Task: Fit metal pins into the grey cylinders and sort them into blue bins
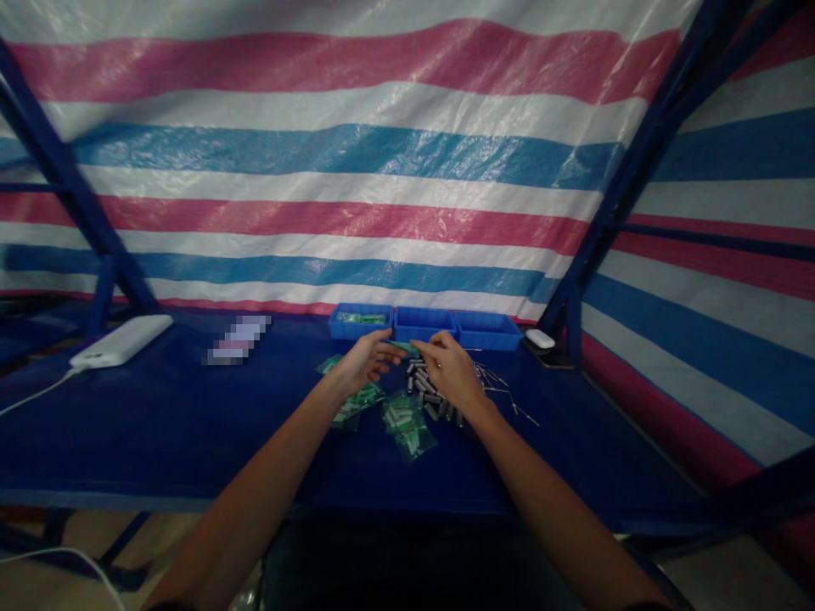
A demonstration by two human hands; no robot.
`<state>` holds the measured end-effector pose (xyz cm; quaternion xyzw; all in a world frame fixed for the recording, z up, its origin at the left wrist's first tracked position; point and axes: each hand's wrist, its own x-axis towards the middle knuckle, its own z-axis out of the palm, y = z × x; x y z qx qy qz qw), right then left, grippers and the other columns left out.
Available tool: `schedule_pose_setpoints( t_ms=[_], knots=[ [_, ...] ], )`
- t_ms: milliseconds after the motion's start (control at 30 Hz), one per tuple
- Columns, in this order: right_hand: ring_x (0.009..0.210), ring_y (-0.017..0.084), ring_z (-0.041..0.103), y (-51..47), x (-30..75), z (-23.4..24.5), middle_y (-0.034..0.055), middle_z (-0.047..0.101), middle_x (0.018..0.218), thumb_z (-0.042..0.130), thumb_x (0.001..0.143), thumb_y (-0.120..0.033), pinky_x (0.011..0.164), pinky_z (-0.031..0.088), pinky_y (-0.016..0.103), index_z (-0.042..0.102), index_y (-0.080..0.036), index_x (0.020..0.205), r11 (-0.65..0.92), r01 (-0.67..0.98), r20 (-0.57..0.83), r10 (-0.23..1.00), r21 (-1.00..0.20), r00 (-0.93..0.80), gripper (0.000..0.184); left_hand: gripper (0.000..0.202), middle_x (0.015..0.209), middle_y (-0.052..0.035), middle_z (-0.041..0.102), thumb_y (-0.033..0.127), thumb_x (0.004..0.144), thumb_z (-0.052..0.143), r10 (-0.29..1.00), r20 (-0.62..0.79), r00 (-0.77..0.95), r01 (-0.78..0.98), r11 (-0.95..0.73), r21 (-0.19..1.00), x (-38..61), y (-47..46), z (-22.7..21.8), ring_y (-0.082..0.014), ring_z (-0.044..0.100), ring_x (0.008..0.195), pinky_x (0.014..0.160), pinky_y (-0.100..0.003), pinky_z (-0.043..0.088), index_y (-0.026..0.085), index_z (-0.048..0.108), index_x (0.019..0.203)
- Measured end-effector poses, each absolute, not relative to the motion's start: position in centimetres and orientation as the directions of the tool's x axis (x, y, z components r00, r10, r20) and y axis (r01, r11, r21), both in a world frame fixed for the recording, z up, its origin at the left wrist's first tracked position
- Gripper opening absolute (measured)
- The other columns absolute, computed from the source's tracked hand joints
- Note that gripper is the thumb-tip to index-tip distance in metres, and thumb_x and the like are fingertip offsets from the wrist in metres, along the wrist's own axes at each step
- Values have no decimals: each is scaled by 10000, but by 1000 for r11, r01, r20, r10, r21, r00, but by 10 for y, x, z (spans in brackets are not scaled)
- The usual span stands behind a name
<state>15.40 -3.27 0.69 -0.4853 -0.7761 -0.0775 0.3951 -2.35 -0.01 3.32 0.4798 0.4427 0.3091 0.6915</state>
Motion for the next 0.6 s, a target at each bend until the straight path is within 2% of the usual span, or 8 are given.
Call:
schedule_pose_setpoints(
  t_ms=[100,200,267,333,367,433,500,600],
  knots=[
    [782,166,515,-34,156,10,70,496,881,414,843,-144,731,445,292,651,-239,1045,517,824,695,681,-232,-231,326,272,621,-13,547,365,645,595,874,-307,377,21,323,946,-22,-1,30,-39,337,410,375,-182,90,100,613,707],
    [843,194,512,-36,155,13,87,490,942,438,825,-159,768,454,325,591,-221,1136,515,819,709,675,-252,-206,352,122,597,8,527,224,623,602,893,-326,311,26,335,942,-21,4,29,-26,317,391,366,-168,81,113,557,650],
    [880,211,505,-37,154,15,93,486,961,460,819,-191,791,454,348,529,-210,1203,518,806,726,667,-288,-169,391,110,593,16,522,227,642,585,908,-327,261,-36,348,937,-24,12,33,-26,304,382,362,-160,92,127,545,664],
    [898,219,501,-37,154,16,93,482,962,471,816,-217,814,447,364,500,-204,1223,523,788,737,662,-324,-136,408,164,606,14,533,300,683,570,934,-289,211,-56,307,950,-31,24,42,-33,310,385,363,-157,119,142,571,729],
    [899,218,500,-37,155,16,89,483,955,471,815,-221,824,442,369,497,-202,1220,524,779,737,665,-344,-122,406,226,623,4,549,362,702,560,945,-262,196,-3,268,963,-35,30,46,-40,329,394,365,-159,136,147,589,766],
    [873,208,508,-35,157,14,78,485,937,476,808,-227,822,441,368,495,-201,1206,517,756,720,688,-402,-87,399,351,664,-27,586,477,703,551,968,-210,139,253,170,952,-47,43,54,-63,390,431,373,-170,171,140,613,777],
    [819,193,518,-31,159,12,68,489,926,490,792,-236,777,453,355,503,-196,1165,490,725,687,726,-484,-32,376,394,657,-45,599,520,682,559,991,-115,68,538,61,841,-63,53,58,-90,436,470,394,-186,224,131,619,713],
    [747,175,509,-27,160,8,53,487,877,510,750,-220,689,457,323,536,-174,975,456,687,655,755,-567,39,231,413,630,-61,614,554,627,587,997,-59,60,791,-11,611,-92,56,53,-155,527,574,469,-212,311,143,621,635]
  ],
)
